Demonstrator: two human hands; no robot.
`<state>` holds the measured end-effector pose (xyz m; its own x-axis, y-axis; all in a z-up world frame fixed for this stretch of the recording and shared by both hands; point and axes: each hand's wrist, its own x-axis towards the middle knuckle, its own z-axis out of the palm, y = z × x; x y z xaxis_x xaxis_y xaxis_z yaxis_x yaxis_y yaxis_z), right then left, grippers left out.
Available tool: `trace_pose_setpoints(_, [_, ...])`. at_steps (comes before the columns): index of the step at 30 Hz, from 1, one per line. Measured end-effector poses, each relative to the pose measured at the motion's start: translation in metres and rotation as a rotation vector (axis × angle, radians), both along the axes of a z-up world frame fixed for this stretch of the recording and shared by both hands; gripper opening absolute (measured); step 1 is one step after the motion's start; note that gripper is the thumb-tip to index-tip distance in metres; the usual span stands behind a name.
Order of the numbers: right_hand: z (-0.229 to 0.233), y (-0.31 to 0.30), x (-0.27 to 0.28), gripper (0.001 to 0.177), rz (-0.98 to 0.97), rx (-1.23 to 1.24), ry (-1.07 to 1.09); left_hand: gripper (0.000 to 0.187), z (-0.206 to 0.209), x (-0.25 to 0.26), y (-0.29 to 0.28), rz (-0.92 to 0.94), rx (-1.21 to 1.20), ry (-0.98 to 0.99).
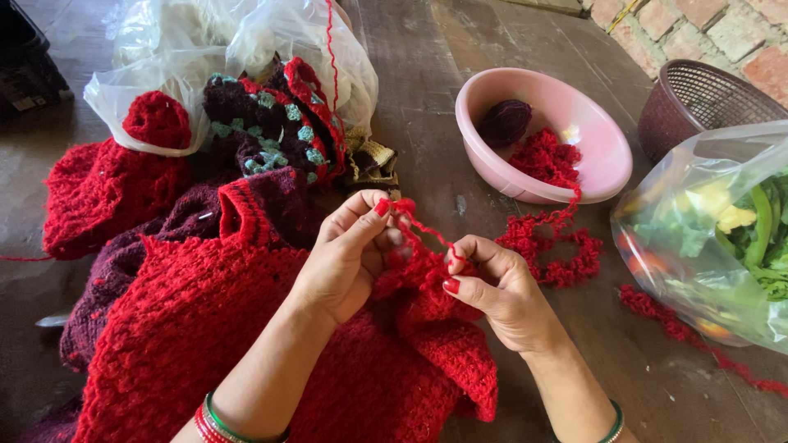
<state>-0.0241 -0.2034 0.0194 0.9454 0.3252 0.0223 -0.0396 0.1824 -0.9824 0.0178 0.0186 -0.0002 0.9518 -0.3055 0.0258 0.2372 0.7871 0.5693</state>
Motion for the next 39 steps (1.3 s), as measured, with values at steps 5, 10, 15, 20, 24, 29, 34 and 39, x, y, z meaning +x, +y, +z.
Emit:
trace_pose_setpoints(5, [0.003,0.003,-0.003,0.034,-0.03,-0.119,-0.021,0.009,0.001,-0.002,0.003,-0.012,0.003,-0.118])
trace_pose_setpoints(10, [-0.002,0.006,-0.006,0.027,-0.024,-0.089,-0.079,0.009,0.007,-0.002,0.006,0.043,0.083,-0.282])
trace_pose_setpoints(15, [-0.01,0.011,-0.005,0.02,-0.13,-0.165,-0.148,0.009,0.02,-0.008,0.007,0.017,0.172,-0.409])
trace_pose_setpoints(20, [-0.014,0.024,-0.013,0.019,-0.089,-0.368,-0.134,0.009,0.04,-0.013,0.013,0.178,0.204,-0.519])
trace_pose_setpoints(24, [-0.013,0.03,-0.018,0.019,-0.003,-0.317,-0.06,0.008,0.06,-0.016,0.034,0.366,0.158,-0.543])
trace_pose_setpoints(29, [-0.002,0.03,-0.019,0.02,0.021,-0.297,-0.119,0.01,0.08,-0.021,0.048,0.374,0.014,-0.498])
trace_pose_setpoints(34, [0.008,0.032,-0.024,0.025,0.008,-0.402,-0.111,0.013,0.089,-0.033,0.046,0.45,0.044,-0.514])
trace_pose_setpoints(39, [0.017,0.035,-0.028,0.028,0.027,-0.372,-0.221,0.018,0.101,-0.047,0.056,0.57,0.087,-0.56])
